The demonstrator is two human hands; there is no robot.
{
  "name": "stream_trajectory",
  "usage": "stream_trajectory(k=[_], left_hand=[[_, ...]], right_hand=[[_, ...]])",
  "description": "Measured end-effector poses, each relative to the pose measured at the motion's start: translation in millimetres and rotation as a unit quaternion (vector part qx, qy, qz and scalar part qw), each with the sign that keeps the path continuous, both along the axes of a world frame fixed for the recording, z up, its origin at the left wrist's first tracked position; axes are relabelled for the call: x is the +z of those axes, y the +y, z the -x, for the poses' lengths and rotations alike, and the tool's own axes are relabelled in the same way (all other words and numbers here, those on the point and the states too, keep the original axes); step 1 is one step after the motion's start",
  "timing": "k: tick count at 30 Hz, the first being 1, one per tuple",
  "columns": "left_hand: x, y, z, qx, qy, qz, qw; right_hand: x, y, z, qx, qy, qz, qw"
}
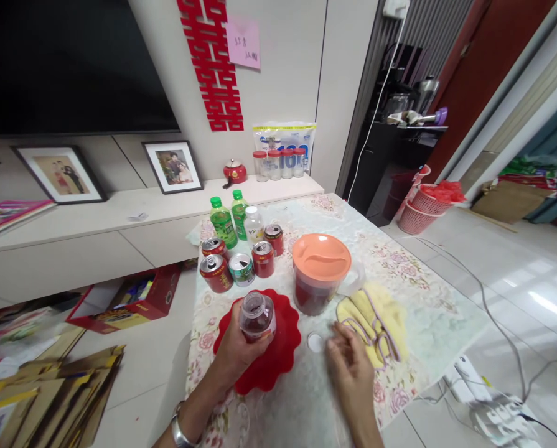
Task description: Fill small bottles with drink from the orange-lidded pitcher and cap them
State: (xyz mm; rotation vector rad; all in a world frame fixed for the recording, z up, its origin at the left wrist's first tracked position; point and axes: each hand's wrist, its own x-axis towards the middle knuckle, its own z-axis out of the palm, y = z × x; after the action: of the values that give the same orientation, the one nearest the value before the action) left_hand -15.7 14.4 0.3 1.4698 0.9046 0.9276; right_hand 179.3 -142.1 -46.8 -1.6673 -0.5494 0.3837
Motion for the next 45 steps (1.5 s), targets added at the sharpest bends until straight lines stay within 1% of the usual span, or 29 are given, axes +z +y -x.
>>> stream_trajectory(k=[4, 9, 11, 15, 18, 20, 23, 28, 31, 34, 39, 45], left_hand=[[-9.1, -3, 0, 0.013, -0.002, -0.016, 1.000], [-17.3, -11, -1, 0.040, 0.002, -0.042, 0.998], [-16.7, -15, -2, 0.048, 0.005, -0.047, 0.998], [-12.1, -21, -2, 0.031, 0.008, -0.052, 0.998], [-11.3, -23, -1, 0.037, -0.001, -0.053, 0.998], [-12.5, -23, -2, 0.036, -0.007, -0.048, 0.998], [-14.7, -22, -2, 0.035, -0.005, -0.052, 0.998], [-17.9, -19, -4, 0.039, -0.006, -0.074, 0.996], [-19.1, -18, -5, 0.027, -0.014, -0.070, 0.997], [-19.1, -18, -4, 0.018, -0.024, -0.062, 0.998], [-17.6, -19, -4, -0.002, -0.048, -0.062, 0.997], [-17.6, -19, -5, 0.019, -0.051, -0.077, 0.996]], right_hand=[[-11.9, 4, 19, 0.044, -0.095, 0.055, 0.993], [-19.8, 12, 25, 0.064, -0.186, 0.087, 0.977], [-21.4, 12, 24, 0.072, -0.209, 0.092, 0.971], [-21.4, 9, 22, 0.082, -0.230, 0.092, 0.965], [-14.1, 5, 22, 0.098, -0.226, 0.077, 0.966], [-2.3, 4, 24, 0.112, -0.227, 0.060, 0.965], [26.4, 9, 28, 0.137, -0.256, 0.039, 0.956], [81.1, 38, 35, 0.211, -0.313, 0.005, 0.926], [105.1, 57, 38, 0.253, -0.341, -0.006, 0.906], [122.1, 67, 41, 0.284, -0.361, -0.009, 0.888], [141.2, 74, 44, 0.340, -0.380, -0.011, 0.860], [164.0, 83, 46, 0.420, -0.389, 0.014, 0.820]])
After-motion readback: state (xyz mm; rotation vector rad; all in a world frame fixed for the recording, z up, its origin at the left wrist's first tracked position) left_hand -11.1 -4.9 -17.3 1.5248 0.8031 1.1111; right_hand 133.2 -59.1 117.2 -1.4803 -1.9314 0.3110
